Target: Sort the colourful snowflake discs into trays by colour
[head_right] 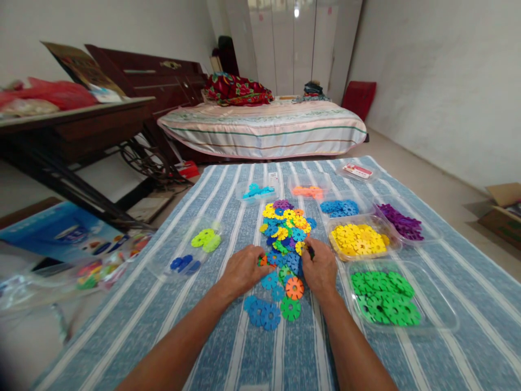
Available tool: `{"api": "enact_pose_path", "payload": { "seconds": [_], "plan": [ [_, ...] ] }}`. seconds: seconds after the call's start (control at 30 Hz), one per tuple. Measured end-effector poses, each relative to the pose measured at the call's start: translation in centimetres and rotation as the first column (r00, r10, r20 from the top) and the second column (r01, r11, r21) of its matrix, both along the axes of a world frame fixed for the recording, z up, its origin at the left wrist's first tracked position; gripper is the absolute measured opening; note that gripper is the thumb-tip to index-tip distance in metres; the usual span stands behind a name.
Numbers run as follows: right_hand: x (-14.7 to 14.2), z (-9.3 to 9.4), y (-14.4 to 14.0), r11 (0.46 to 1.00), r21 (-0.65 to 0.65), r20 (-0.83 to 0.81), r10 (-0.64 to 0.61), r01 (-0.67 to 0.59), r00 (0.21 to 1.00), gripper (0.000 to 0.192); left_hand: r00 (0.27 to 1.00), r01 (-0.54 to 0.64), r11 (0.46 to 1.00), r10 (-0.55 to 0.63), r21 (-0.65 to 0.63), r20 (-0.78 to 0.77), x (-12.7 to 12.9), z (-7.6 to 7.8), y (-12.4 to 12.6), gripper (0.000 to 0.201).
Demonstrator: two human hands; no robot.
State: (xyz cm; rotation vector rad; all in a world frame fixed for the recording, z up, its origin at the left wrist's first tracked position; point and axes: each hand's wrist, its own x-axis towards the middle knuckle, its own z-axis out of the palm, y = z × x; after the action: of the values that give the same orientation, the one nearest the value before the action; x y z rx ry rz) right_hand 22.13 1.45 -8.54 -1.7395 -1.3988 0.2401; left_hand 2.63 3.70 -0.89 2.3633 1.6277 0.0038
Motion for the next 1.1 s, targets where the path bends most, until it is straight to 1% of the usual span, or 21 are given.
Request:
{"api": "enact_pose_path", "payload": {
  "seconds": [0.07, 0.17, 0.27, 0.33, 0.4, 0.5, 0.53, 0.6, 0.7, 0.77, 0.83, 0.9, 0.93, 0.97, 1.0, 1.03, 1.1],
  "plan": [
    [-0.1, 0.1, -0.1, 1.000, 0.007, -0.003, 0.002, -0.002, 1.000, 0.029, 0.999, -0.009, 1.000, 0.009, -0.005, 0.042, -0.1, -0.2, 0.2, 0.029],
    [-0.3, 0.3, -0.1, 1.000, 0.018, -0.014, 0.004, -0.004, 1.000, 0.030, 0.986, -0.046, 0.999, 0.050, -0.029, 0.161, -0.3, -0.5, 0.5, 0.022],
    [-0.4, 0.2, -0.1, 1.000, 0.023, -0.019, 0.000, 0.001, 1.000, 0.030, 0.948, -0.084, 0.986, 0.124, -0.146, 0.293, -1.0, -0.3, 1.0, 0.012],
    [-0.4, 0.1, 0.0, 1.000, 0.024, -0.018, 0.003, -0.003, 1.000, 0.030, 0.913, -0.093, 0.966, 0.180, -0.243, 0.366, -1.8, 0.1, 1.7, 0.007],
    [-0.4, 0.0, 0.0, 1.000, 0.025, -0.020, 0.003, -0.002, 1.000, 0.030, 0.864, -0.097, 0.945, 0.236, -0.313, 0.444, -2.6, 0.7, 2.5, 0.007],
    [-0.6, -0.1, 0.0, 0.999, 0.031, -0.024, -0.009, 0.010, 1.000, 0.031, 0.753, -0.117, 0.917, 0.333, -0.382, 0.567, -2.8, 1.7, 3.8, 0.008],
    [-0.6, -0.1, 0.0, 0.999, 0.035, -0.026, -0.010, 0.011, 1.000, 0.030, 0.706, -0.130, 0.908, 0.366, -0.398, 0.606, -2.3, 2.1, 4.4, 0.008],
    [-0.7, -0.2, 0.0, 0.999, 0.039, -0.030, -0.012, 0.013, 0.999, 0.030, 0.603, -0.159, 0.889, 0.431, -0.429, 0.671, -0.5, 2.9, 5.7, 0.008],
    [-0.7, -0.3, 0.0, 0.999, 0.031, -0.048, -0.009, 0.010, 0.999, 0.030, 0.433, -0.189, 0.868, 0.493, -0.459, 0.754, 3.9, 4.4, 8.4, 0.012],
    [-0.7, -0.4, -0.1, 1.000, 0.026, -0.068, 0.000, 0.002, 0.998, 0.029, 0.389, -0.181, 0.878, 0.478, -0.444, 0.787, 7.0, 5.7, 10.5, 0.009],
    [-0.7, -0.4, -0.1, 1.000, 0.029, -0.084, 0.006, -0.003, 0.996, 0.029, 0.358, -0.176, 0.887, 0.462, -0.427, 0.812, 9.5, 6.8, 12.4, 0.005],
    [-0.6, -0.4, -0.1, 0.999, 0.038, -0.091, 0.008, -0.005, 0.996, 0.028, 0.350, -0.187, 0.888, 0.461, -0.421, 0.816, 10.8, 7.4, 13.6, 0.008],
    [-0.6, -0.4, 0.0, 0.999, 0.043, -0.091, 0.007, -0.003, 0.996, 0.027, 0.363, -0.189, 0.890, 0.456, -0.415, 0.812, 10.9, 7.4, 13.7, 0.010],
    [-0.6, -0.3, 0.0, 0.999, 0.047, -0.089, 0.007, -0.003, 0.996, 0.027, 0.404, -0.181, 0.900, 0.436, -0.397, 0.804, 10.7, 7.2, 13.6, 0.011],
    [-0.6, -0.3, 0.0, 0.999, 0.049, -0.085, 0.008, -0.003, 0.996, 0.027, 0.475, -0.162, 0.917, 0.395, -0.363, 0.786, 10.2, 6.9, 13.2, 0.011],
    [-0.6, -0.3, 0.0, 0.999, 0.050, -0.079, 0.008, -0.004, 0.997, 0.027, 0.568, -0.130, 0.939, 0.333, -0.317, 0.753, 9.4, 6.4, 12.6, 0.011],
    [-0.6, -0.2, 0.0, 0.999, 0.052, -0.064, 0.003, 0.000, 0.998, 0.027, 0.765, -0.025, 0.976, 0.157, -0.215, 0.625, 7.5, 5.5, 10.8, 0.011]
  ]
}}
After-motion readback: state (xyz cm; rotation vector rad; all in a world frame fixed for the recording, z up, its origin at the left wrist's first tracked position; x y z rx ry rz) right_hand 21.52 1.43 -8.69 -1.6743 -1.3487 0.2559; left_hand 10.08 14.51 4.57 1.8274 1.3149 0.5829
